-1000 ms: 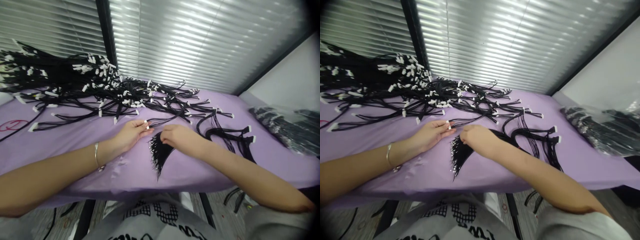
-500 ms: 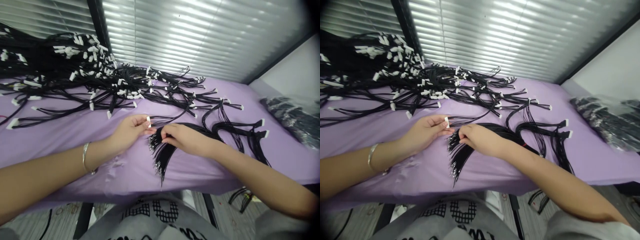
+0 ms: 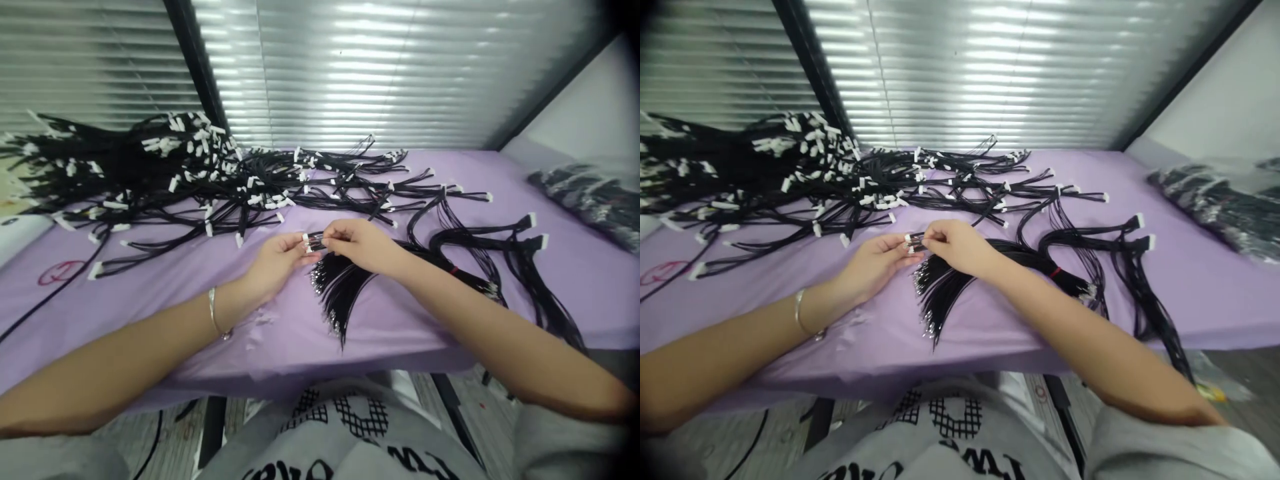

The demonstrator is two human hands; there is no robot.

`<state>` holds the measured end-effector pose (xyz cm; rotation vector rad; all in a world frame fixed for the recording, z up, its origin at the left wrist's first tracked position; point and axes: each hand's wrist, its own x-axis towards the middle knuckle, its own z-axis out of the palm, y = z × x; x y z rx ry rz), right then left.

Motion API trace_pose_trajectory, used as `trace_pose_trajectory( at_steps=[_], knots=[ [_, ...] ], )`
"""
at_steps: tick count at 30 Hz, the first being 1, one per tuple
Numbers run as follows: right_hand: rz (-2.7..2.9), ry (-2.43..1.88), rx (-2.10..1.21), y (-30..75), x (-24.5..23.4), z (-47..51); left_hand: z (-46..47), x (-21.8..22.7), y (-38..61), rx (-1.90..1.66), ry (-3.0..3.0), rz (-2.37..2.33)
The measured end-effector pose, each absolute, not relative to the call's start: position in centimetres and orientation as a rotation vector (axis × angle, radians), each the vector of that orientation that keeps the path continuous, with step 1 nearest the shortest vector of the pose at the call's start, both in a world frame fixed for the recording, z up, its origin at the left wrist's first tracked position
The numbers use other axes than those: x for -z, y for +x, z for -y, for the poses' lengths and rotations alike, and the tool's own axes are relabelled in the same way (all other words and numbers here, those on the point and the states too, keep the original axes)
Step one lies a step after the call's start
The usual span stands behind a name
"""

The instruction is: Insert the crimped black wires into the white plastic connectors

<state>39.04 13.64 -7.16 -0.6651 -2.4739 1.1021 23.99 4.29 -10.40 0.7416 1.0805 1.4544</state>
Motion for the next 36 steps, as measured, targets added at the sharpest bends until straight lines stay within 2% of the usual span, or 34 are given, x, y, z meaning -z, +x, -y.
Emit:
trace_pose_trajectory(
  at_steps=[9,18,21,25,27,29,36],
  knots=[
    [2.428,-0.66,-1.027,39.6,7.5,-13.2,-4.0,9.9,23.8,-1.381,0.735,-1.112],
    [2.502,-0.874,-0.983,40.3,6.7,-12.6,-3.9,9.5,23.8,-1.278,0.679,-1.114],
    [2.501,-0.769,-0.942,40.5,6.5,-12.7,-4.1,9.5,23.8,-1.279,0.655,-1.104],
    [2.501,-0.475,-0.689,40.8,6.2,-12.7,-4.2,9.5,23.7,-1.262,0.646,-1.116],
    [2.512,-0.467,-0.616,40.9,6.2,-12.6,-4.3,9.5,23.7,-1.262,0.649,-1.13],
    [2.517,-0.532,-0.646,40.7,6.4,-12.4,-4.3,9.5,23.8,-1.272,0.65,-1.136],
    [2.505,-0.821,-1.05,40.5,6.4,-12.8,-4.2,9.7,23.7,-1.284,0.662,-1.111]
  ],
)
